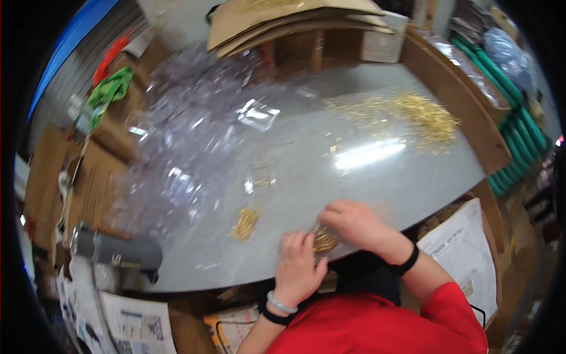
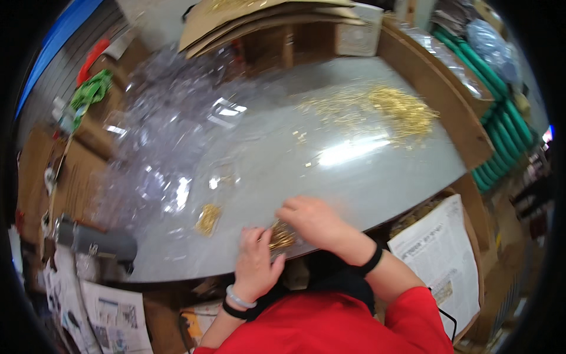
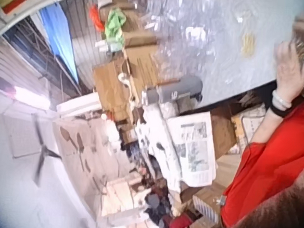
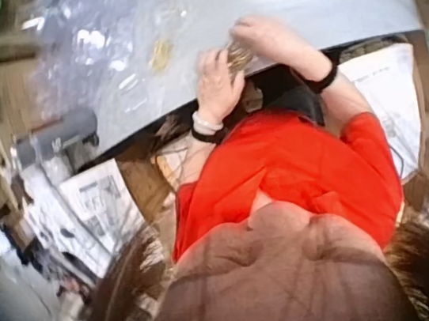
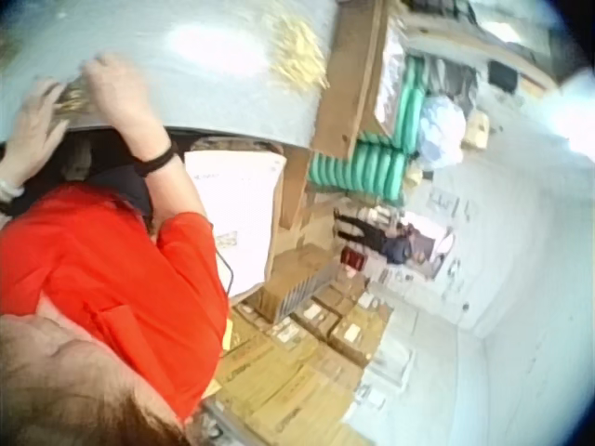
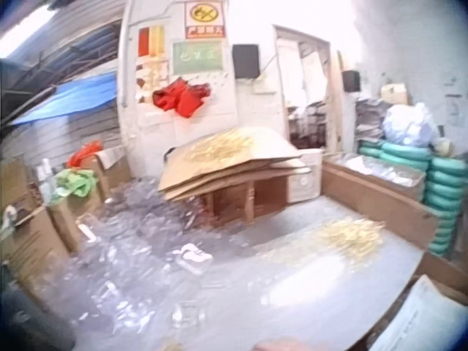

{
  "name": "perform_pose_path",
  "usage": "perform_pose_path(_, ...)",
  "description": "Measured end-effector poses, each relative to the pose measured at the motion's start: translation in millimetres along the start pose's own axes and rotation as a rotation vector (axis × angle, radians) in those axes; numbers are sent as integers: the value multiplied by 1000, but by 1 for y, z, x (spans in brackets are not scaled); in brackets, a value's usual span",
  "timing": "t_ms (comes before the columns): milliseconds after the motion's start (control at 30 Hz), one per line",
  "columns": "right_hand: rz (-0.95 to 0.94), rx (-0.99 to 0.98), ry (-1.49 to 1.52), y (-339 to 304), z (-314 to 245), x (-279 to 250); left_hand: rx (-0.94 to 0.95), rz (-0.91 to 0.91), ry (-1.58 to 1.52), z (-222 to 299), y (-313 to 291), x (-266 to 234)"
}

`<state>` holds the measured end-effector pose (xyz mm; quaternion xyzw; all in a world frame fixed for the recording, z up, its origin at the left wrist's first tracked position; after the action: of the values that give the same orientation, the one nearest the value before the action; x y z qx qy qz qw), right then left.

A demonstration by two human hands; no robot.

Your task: Sorting small gold metal pins and packing them into a partitioned box using newspaper as a divider.

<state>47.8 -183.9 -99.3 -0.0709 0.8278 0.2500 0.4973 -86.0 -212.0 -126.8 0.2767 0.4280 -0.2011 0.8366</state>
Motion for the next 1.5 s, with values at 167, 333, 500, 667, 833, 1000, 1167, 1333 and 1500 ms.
perform_pose_path(167,-133,-154,-37,9,-2,17,-18,-38,23,-13,-12,6)
perform_pose_path(333,-65,-306,112,26,-2,28,4,-45,-129,-11,-9,-4)
perform_pose_path(500,0,-313,-131,14,-13,-4,33,-58,37,0,-7,-2)
perform_pose_path(667,140,-266,-250,-17,-28,-2,50,-47,72,-2,-11,2)
perform_pose_path(833,212,19,-31,-29,-8,10,85,-20,-25,6,-9,-5)
perform_pose_path(1000,210,120,180,-25,-9,29,57,-10,57,-9,-14,2)
perform_pose_path(1167,98,266,163,-38,7,3,68,-40,-34,6,-2,9)
perform_pose_path(1333,131,374,163,-32,-4,-6,54,12,31,7,-3,0)
perform_pose_path(1500,223,205,-95,-22,-29,0,136,7,-20,5,-7,-6)
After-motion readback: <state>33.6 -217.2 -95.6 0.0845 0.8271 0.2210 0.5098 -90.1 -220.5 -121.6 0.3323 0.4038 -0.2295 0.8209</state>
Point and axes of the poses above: each hand's wrist, its own y-axis towards the middle knuckle, its own x-axis out of the palm, z = x × y, the point moved 8 cm from there along y, towards the middle knuckle, and after that the axes turned 1 degree about -x, right-handed, at the moved point
